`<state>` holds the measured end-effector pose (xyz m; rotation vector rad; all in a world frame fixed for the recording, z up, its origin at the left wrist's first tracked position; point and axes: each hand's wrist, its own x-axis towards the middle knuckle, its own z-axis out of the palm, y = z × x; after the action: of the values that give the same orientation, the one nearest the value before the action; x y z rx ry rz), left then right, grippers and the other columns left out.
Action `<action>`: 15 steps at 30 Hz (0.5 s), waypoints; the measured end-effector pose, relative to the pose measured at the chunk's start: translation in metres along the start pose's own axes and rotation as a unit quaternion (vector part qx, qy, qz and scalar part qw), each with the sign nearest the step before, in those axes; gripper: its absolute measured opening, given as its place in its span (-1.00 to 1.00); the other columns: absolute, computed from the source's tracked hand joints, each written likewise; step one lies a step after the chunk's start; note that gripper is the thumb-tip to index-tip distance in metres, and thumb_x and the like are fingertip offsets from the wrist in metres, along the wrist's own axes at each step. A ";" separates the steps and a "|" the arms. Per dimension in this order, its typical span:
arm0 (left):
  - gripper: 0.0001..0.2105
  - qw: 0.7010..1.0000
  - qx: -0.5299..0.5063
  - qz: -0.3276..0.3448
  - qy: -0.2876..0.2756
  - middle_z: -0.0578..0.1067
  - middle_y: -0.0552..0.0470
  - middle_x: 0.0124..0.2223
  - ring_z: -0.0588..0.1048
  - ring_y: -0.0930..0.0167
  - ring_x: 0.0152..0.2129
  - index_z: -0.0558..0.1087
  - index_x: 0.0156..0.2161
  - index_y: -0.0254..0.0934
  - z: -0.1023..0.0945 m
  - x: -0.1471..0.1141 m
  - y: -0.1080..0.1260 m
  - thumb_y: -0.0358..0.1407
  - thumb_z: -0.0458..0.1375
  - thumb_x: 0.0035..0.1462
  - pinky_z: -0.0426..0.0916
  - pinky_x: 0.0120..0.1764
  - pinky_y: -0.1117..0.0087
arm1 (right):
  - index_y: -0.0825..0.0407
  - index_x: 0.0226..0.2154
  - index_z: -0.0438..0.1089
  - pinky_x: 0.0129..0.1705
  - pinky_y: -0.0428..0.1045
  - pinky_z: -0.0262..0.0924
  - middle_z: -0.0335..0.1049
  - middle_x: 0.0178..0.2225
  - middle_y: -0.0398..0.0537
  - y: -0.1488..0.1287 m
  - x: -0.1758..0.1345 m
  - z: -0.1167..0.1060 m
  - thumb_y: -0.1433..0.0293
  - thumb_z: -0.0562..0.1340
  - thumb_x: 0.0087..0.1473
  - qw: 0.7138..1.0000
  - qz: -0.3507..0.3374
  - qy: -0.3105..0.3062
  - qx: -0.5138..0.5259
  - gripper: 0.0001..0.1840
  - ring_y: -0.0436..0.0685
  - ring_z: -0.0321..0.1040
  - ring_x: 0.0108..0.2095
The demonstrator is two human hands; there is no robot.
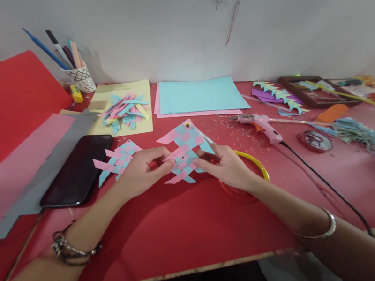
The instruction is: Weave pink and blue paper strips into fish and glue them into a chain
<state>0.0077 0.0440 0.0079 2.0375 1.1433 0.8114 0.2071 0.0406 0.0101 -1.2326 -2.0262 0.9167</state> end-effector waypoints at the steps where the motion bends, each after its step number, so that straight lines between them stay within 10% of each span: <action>1: -0.76 1.000 0.003 -0.003 0.001 0.21 0.18 -0.60 0.20 0.54 -0.63 0.18 -0.60 -0.27 0.000 0.000 0.000 -0.26 -0.03 0.05 0.12 -0.53 0.53 | 0.08 -0.44 0.32 -0.42 -0.10 0.08 0.38 -0.47 -0.13 0.000 0.000 0.000 0.29 0.13 -0.01 1.000 0.003 0.000 0.004 -0.82 -0.03 0.22 -0.49; 15: -0.81 0.999 -0.027 0.016 0.011 0.38 0.15 -0.52 0.31 0.54 -0.57 0.34 -0.50 -0.29 0.002 0.000 -0.004 -0.25 0.04 0.06 0.20 -0.47 0.55 | 0.07 -0.48 0.35 -0.42 -0.12 0.09 0.38 -0.53 -0.17 0.001 0.000 0.001 0.31 0.13 0.00 1.000 -0.007 0.004 -0.003 -0.82 -0.05 0.23 -0.51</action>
<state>0.0072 0.0450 0.0030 2.0124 1.0909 0.8736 0.2066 0.0405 0.0083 -1.2215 -2.0306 0.8965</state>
